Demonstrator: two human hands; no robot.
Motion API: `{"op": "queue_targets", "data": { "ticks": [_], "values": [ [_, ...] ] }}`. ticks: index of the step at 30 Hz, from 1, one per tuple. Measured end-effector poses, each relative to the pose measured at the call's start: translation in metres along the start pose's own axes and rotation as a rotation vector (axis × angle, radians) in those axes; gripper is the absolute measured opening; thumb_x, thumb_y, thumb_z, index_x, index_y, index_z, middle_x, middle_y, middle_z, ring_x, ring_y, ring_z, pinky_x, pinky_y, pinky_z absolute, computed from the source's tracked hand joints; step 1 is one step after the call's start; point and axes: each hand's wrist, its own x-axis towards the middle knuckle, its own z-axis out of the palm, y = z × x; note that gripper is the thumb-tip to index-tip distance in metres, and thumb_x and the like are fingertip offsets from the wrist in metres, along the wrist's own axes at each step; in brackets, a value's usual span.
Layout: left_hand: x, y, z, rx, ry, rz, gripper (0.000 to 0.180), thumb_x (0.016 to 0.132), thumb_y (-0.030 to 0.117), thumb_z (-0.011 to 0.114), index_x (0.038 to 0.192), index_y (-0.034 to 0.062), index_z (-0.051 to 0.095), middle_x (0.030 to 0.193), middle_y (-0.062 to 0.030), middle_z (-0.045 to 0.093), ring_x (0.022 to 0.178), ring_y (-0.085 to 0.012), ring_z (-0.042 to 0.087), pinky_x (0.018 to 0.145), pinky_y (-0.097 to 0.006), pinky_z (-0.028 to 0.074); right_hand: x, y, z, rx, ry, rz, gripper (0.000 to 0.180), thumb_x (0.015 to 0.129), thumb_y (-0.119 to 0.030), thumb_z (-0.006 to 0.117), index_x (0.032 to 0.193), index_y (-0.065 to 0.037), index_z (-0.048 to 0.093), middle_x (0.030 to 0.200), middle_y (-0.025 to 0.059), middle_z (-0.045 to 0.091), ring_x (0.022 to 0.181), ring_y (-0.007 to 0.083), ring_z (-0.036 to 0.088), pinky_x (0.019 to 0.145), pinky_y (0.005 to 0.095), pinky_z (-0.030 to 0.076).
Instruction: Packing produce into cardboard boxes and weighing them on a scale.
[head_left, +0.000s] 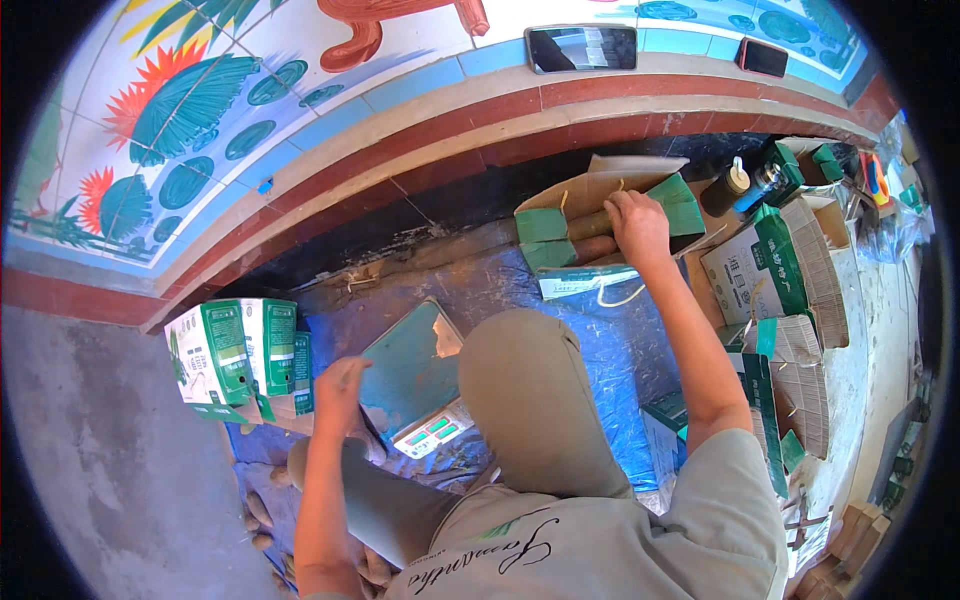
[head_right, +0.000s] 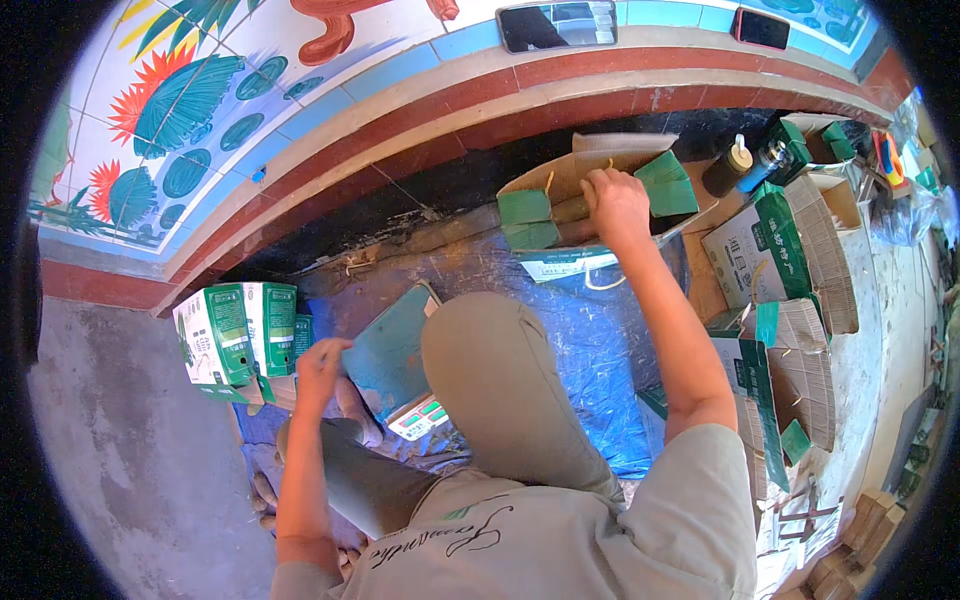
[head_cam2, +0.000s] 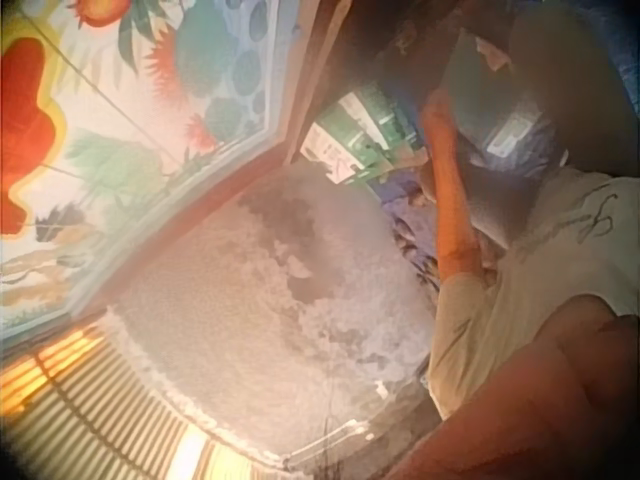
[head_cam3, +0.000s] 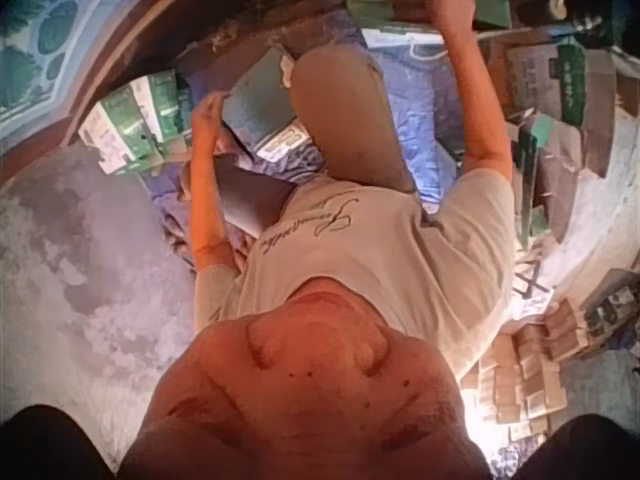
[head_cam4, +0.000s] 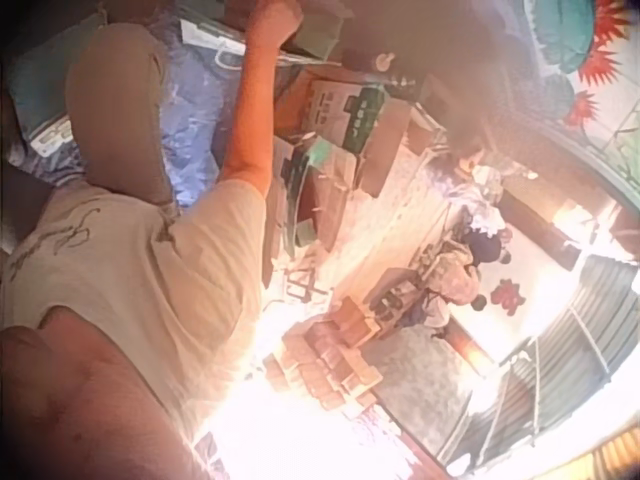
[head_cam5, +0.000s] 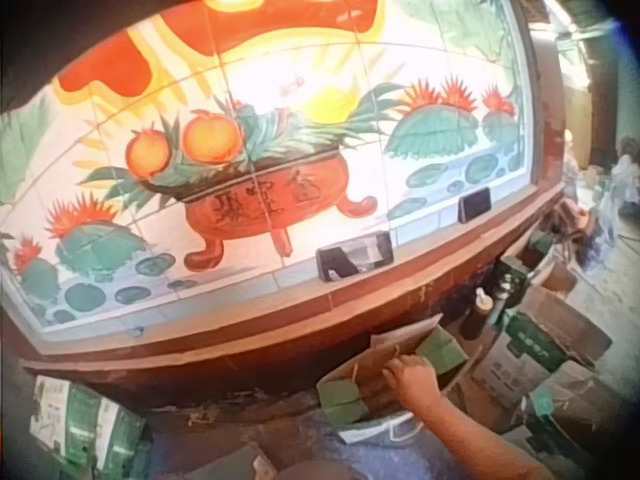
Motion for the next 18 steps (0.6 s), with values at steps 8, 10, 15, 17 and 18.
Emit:
{"op": "queue_targets", "data": {
  "ticks": [8, 10, 15, 17, 18],
  "values": [
    [-0.041, -0.061, -0.047, -0.355, 0.300, -0.310, 0.030, 0.096, 0.021, 0.045, 0.092, -0.0006, 0.066, 0.095, -0.0082, 0.067, 0.091, -0.0164, 0.062, 0.079, -0.030, 0.046, -0.052, -0.103, 0.012, 0.254, -0.058, -0.405, 0.007, 0.068, -0.010, 0.060, 0.071, -0.008, 0.054, 0.073, 0.0087, 0.052, 0.078, 0.0278, 0.054, 0.073, 0.0411, 0.043],
    [-0.045, -0.069, -0.050, -0.407, 0.358, -0.348, 0.031, 0.097, 0.025, 0.044, 0.096, 0.0011, 0.065, 0.097, -0.0077, 0.067, 0.091, -0.0151, 0.062, 0.079, -0.029, 0.046, -0.060, -0.118, 0.025, 0.300, -0.147, -0.458, 0.007, 0.068, -0.010, 0.059, 0.073, -0.008, 0.055, 0.077, 0.0087, 0.053, 0.085, 0.0278, 0.055, 0.079, 0.0418, 0.043],
    [-0.063, -0.074, -0.057, -0.404, 0.386, -0.376, 0.031, 0.098, 0.026, 0.044, 0.095, 0.0020, 0.064, 0.096, -0.0083, 0.067, 0.090, -0.0150, 0.062, 0.078, -0.028, 0.046, -0.080, -0.135, 0.072, 0.154, -0.284, -0.623, 0.012, 0.074, -0.012, 0.055, 0.083, -0.006, 0.061, 0.098, 0.0125, 0.060, 0.108, 0.0279, 0.052, 0.104, 0.0459, 0.030],
    [-0.067, -0.078, -0.060, -0.415, 0.425, -0.396, 0.030, 0.097, 0.024, 0.046, 0.094, 0.0015, 0.064, 0.094, -0.0078, 0.067, 0.087, -0.0139, 0.062, 0.076, -0.027, 0.046, -0.093, -0.130, 0.098, 0.063, -0.460, -0.595, 0.016, 0.076, -0.013, 0.054, 0.087, -0.006, 0.063, 0.100, 0.0124, 0.061, 0.108, 0.0275, 0.052, 0.104, 0.0463, 0.030],
    [-0.070, -0.079, -0.061, -0.435, 0.441, -0.398, 0.029, 0.097, 0.024, 0.046, 0.093, 0.0015, 0.064, 0.093, -0.0075, 0.067, 0.086, -0.0134, 0.062, 0.076, -0.027, 0.046, -0.102, -0.126, 0.113, -0.026, -0.631, -0.557, 0.020, 0.078, -0.014, 0.052, 0.091, -0.006, 0.064, 0.102, 0.0124, 0.061, 0.108, 0.0270, 0.052, 0.105, 0.0466, 0.029]
  ]
}}
